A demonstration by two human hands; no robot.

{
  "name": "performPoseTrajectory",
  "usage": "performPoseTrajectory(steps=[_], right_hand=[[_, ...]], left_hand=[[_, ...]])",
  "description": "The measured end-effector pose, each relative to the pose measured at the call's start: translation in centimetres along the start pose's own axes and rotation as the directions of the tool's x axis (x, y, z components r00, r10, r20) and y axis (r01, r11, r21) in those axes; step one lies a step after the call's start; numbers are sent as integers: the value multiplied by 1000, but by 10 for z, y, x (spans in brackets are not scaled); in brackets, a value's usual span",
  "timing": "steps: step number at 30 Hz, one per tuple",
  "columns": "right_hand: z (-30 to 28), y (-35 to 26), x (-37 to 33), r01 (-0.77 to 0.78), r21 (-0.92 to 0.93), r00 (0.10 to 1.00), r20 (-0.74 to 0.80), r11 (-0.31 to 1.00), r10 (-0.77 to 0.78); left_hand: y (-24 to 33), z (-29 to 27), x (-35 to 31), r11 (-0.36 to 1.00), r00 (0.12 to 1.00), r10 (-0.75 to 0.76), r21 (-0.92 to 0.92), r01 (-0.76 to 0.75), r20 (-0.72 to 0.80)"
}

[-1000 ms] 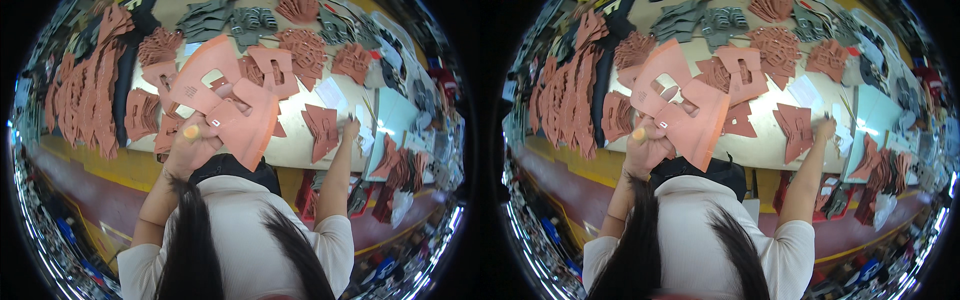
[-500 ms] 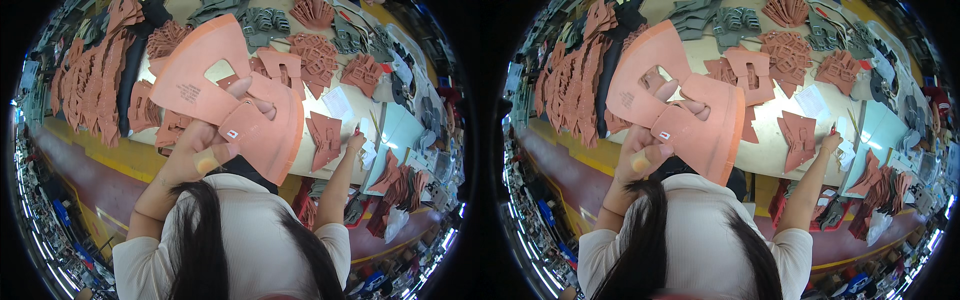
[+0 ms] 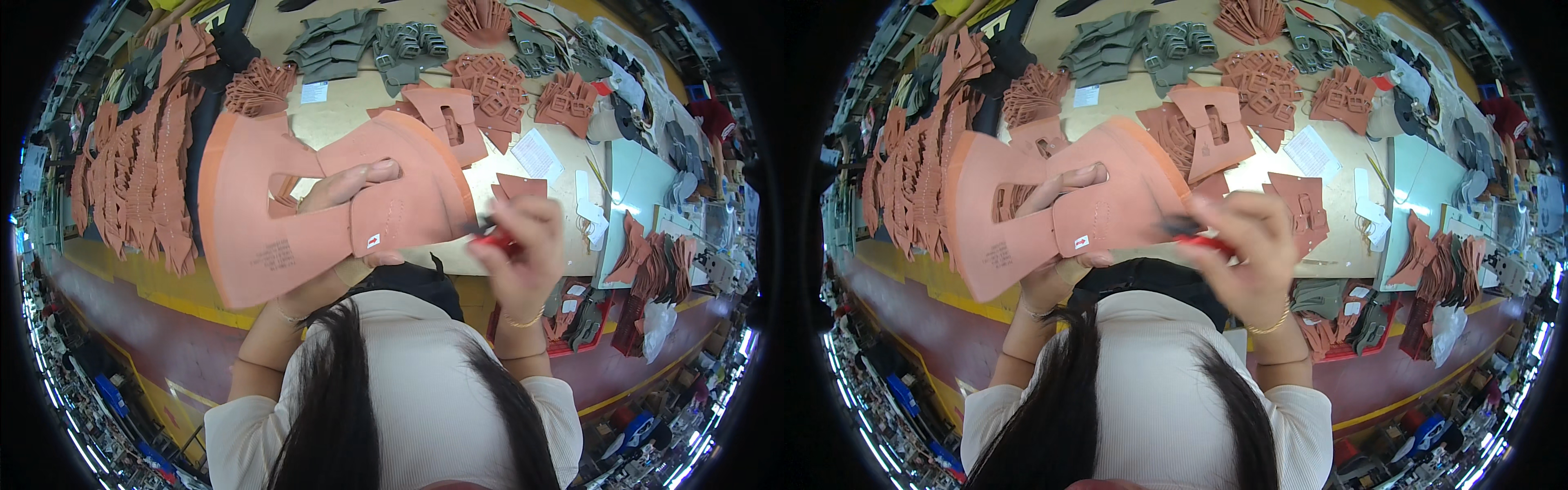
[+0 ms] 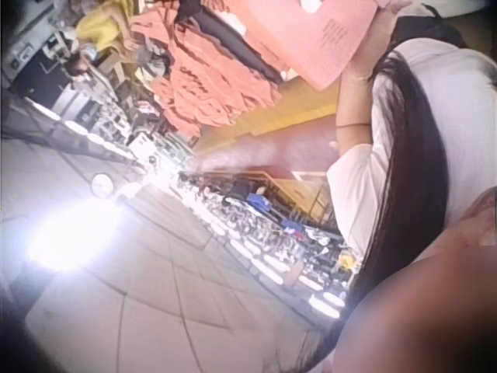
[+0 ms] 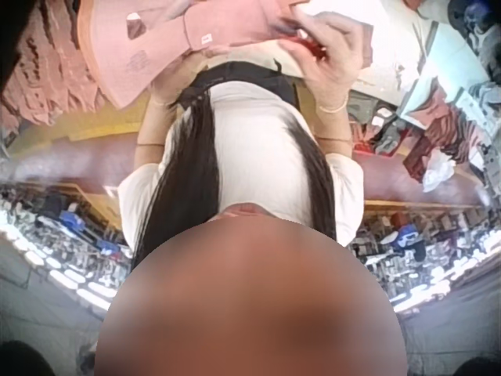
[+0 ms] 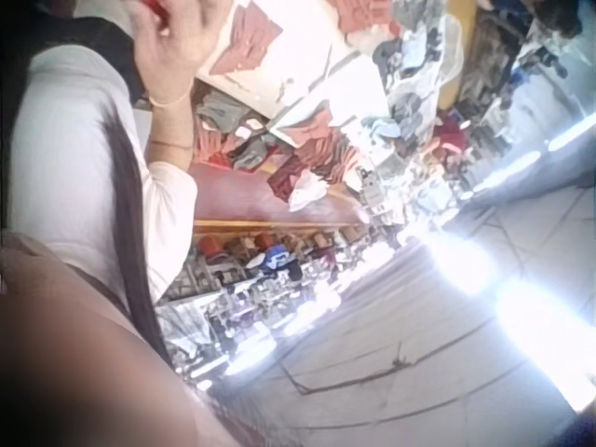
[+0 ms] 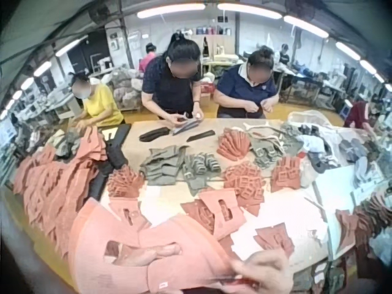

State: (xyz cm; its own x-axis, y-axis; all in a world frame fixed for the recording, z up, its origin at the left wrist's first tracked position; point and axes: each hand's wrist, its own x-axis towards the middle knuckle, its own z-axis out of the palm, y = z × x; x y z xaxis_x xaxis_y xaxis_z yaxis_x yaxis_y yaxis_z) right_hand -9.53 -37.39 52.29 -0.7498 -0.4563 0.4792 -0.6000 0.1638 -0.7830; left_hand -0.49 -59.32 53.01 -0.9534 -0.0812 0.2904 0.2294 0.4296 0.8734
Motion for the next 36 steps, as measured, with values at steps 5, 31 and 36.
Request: performPoseTrajectory(steps=[5,31,36], right_hand=[[35,-25,5,95,97,988,114,991,-106],[33,-39,-10,-11,67,973,231,998,-5],[41,-38,-18,62,176,985,146,982,-89]], left_hand=[[-4,2,-13,963,956,220,-112,-245,-193],[-3,-5,-34,950,919,288,-36,-309,-270],[1,-4,-42,953,927,296,134,-271,-231]])
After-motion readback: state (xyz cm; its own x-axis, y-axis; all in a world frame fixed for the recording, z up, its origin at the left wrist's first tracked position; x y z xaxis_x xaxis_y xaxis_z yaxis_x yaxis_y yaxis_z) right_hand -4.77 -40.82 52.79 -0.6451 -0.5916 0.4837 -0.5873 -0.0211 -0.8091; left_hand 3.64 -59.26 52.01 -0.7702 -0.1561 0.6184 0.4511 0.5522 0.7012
